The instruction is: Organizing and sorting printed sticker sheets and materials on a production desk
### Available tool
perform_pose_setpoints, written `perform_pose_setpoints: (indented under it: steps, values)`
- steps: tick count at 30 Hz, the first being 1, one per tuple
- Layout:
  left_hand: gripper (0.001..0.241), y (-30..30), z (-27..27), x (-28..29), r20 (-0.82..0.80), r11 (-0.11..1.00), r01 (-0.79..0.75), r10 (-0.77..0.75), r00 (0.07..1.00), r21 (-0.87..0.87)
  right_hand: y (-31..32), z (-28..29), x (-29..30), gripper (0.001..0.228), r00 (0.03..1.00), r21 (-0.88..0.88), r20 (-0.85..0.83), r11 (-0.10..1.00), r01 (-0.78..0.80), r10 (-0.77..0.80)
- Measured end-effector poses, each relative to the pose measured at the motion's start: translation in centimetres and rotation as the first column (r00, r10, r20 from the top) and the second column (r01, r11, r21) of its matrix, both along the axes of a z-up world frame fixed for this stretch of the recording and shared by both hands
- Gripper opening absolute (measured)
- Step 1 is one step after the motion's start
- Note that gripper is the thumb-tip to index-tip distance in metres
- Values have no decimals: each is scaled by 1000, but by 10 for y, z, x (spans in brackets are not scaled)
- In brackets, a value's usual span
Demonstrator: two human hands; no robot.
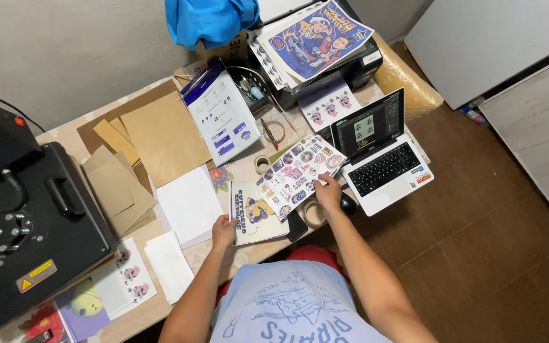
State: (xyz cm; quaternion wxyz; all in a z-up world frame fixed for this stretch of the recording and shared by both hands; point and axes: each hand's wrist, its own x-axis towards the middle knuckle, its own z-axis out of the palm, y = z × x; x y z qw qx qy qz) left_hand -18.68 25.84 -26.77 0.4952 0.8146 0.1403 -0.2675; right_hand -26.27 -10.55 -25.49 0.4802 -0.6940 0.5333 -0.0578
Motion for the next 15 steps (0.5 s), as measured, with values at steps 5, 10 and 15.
perform_pose_setpoints:
  steps: [5,10,15]
  values:
    - [31,31,22,4,1,997,-10,10,1000,-76,26,100,-16,44,998,-91,63,996,-15,21]
    - [40,48,36,-11,-81,962,-153,138,987,-227,31,131,-37,40,929,-69,370,998,13,13]
    - [72,36,92,-12,120,987,6,-25,992,159,22,173,-35,33,842,-42,527,993,-109,115]
